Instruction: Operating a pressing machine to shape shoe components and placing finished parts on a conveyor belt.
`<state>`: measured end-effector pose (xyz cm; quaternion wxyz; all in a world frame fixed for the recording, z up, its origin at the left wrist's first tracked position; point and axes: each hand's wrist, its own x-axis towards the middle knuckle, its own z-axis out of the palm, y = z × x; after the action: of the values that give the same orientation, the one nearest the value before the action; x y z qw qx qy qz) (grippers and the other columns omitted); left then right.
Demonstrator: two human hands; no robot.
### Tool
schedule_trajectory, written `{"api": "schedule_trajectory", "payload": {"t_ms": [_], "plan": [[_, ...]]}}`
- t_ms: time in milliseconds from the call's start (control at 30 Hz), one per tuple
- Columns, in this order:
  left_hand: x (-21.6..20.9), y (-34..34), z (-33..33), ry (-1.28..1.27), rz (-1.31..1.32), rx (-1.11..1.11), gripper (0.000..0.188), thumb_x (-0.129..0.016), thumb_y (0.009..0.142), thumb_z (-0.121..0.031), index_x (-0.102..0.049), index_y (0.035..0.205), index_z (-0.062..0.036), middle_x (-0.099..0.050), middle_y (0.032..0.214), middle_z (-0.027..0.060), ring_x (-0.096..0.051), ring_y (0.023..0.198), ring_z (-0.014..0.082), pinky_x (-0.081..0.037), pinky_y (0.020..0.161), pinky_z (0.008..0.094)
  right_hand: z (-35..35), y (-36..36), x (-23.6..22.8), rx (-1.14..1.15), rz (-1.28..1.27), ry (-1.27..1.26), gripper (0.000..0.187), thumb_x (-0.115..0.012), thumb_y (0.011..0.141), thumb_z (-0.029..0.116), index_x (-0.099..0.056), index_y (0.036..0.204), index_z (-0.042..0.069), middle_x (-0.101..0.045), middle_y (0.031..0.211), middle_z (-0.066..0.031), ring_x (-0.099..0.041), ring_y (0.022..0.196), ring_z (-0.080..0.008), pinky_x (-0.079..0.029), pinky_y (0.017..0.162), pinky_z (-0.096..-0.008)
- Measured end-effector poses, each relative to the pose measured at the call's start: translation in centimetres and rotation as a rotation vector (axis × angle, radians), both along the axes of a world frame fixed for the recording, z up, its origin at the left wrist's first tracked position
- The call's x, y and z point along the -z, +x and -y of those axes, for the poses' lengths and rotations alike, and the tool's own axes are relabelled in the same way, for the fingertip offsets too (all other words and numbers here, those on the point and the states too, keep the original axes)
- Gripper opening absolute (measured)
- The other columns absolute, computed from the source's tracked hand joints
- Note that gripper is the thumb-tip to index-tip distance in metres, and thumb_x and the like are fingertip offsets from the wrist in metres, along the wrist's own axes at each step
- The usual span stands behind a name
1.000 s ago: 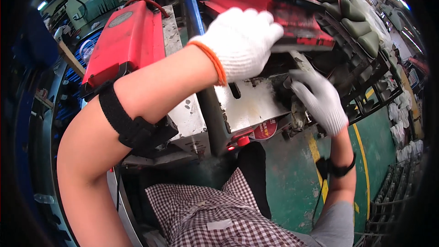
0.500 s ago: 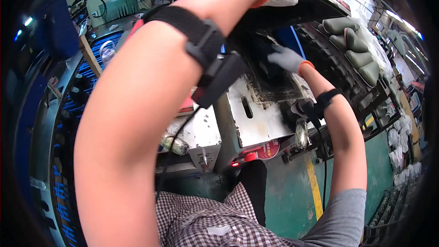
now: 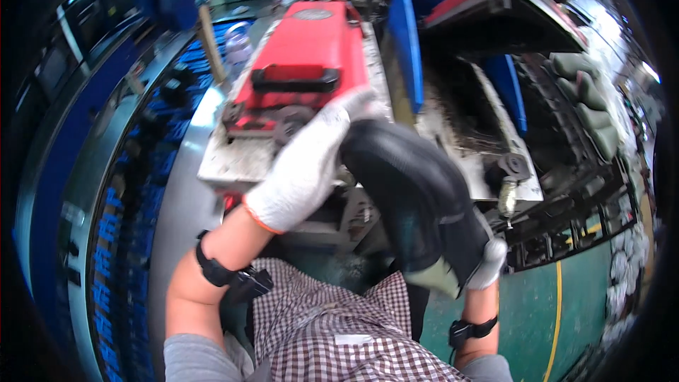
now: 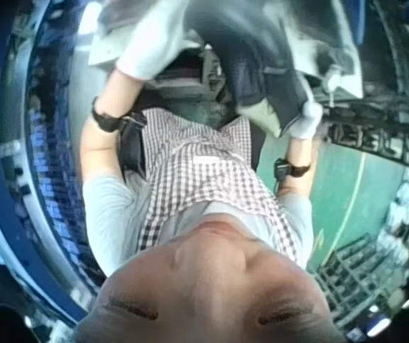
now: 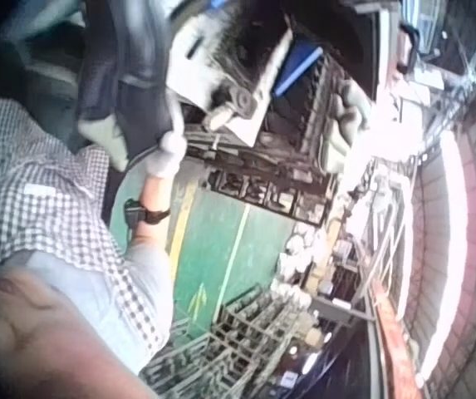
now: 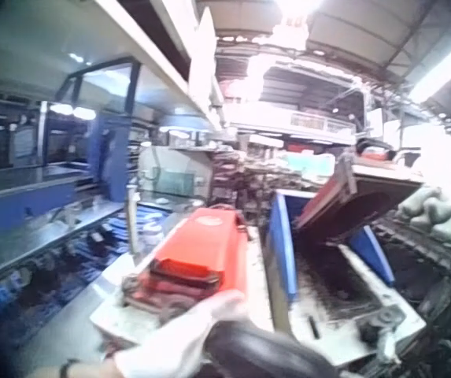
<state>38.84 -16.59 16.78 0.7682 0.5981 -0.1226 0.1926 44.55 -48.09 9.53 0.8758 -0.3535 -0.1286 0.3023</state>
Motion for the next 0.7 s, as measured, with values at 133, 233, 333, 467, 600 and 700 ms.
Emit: {"api": "schedule_trajectory", "payload": {"t_ms": [133, 233, 333, 467, 600, 700], "plan": [[3.2, -6.0, -0.5, -0.605, -0.132, 0.172, 0.068, -0.026, 0.112, -0.052, -0.045, 0.152, 0.0002, -0.059, 0.142, 0.0246, -0.058, 0.133, 0.0361, -0.042, 0.117, 0.0496, -3.5, -4.8, 7.4, -0.242, -0.249, 0.132, 0.102, -0.077, 0.064, 0.024, -0.038, 0.154, -0.005, -0.050, 0.152, -0.0258, -0.053, 0.138, -0.0380, -0.039, 0.121, -0.0480], [4.9, -9.0, -1.7, -0.633, -0.187, 0.092, 0.071, -0.027, 0.111, -0.053, -0.045, 0.151, 0.0026, -0.060, 0.140, 0.0256, -0.058, 0.132, 0.0347, -0.043, 0.117, 0.0484, -6.2, -6.8, 10.5, -0.270, -0.351, 0.139, 0.101, -0.076, 0.065, 0.020, -0.038, 0.155, -0.004, -0.050, 0.153, -0.0232, -0.053, 0.137, -0.0381, -0.039, 0.121, -0.0481], [5.9, -11.9, -2.6, -0.622, -0.224, 0.010, 0.063, -0.037, 0.110, -0.043, -0.044, 0.151, 0.0042, -0.060, 0.139, 0.0260, -0.060, 0.130, 0.0325, -0.045, 0.115, 0.0460, -7.4, -7.8, 13.2, -0.382, -0.441, 0.173, 0.097, -0.074, 0.067, 0.019, -0.039, 0.155, -0.004, -0.051, 0.153, -0.0223, -0.053, 0.138, -0.0374, -0.037, 0.122, -0.0479], [7.0, -15.1, -3.6, -0.583, -0.247, -0.044, 0.055, -0.056, 0.099, -0.018, -0.047, 0.148, 0.0051, -0.064, 0.133, 0.0253, -0.064, 0.124, 0.0292, -0.048, 0.111, 0.0414, -8.1, -8.1, 14.2, -0.453, -0.460, 0.088, 0.096, -0.073, 0.068, 0.020, -0.040, 0.154, -0.005, -0.052, 0.152, -0.0227, -0.054, 0.138, -0.0367, -0.037, 0.122, -0.0470], [8.9, -16.6, -4.6, -0.524, -0.398, -0.157, 0.046, -0.057, 0.092, -0.007, -0.055, 0.136, 0.0044, -0.070, 0.119, 0.0207, -0.069, 0.110, 0.0254, -0.054, 0.102, 0.0369, -8.6, -8.4, 13.2, -0.573, -0.327, -0.033, 0.097, -0.074, 0.067, 0.021, -0.039, 0.154, -0.005, -0.053, 0.151, -0.0218, -0.054, 0.138, -0.0353, -0.038, 0.122, -0.0464], [11.1, -16.9, -4.6, -0.499, -0.381, -0.390, 0.036, -0.053, 0.089, -0.003, -0.059, 0.124, 0.0024, -0.072, 0.105, 0.0170, -0.070, 0.097, 0.0236, -0.058, 0.090, 0.0343, -8.8, -9.3, 12.7, -0.573, -0.284, -0.136, 0.096, -0.076, 0.068, 0.021, -0.040, 0.152, -0.006, -0.054, 0.150, -0.0207, -0.053, 0.138, -0.0341, -0.038, 0.122, -0.0459]]}}
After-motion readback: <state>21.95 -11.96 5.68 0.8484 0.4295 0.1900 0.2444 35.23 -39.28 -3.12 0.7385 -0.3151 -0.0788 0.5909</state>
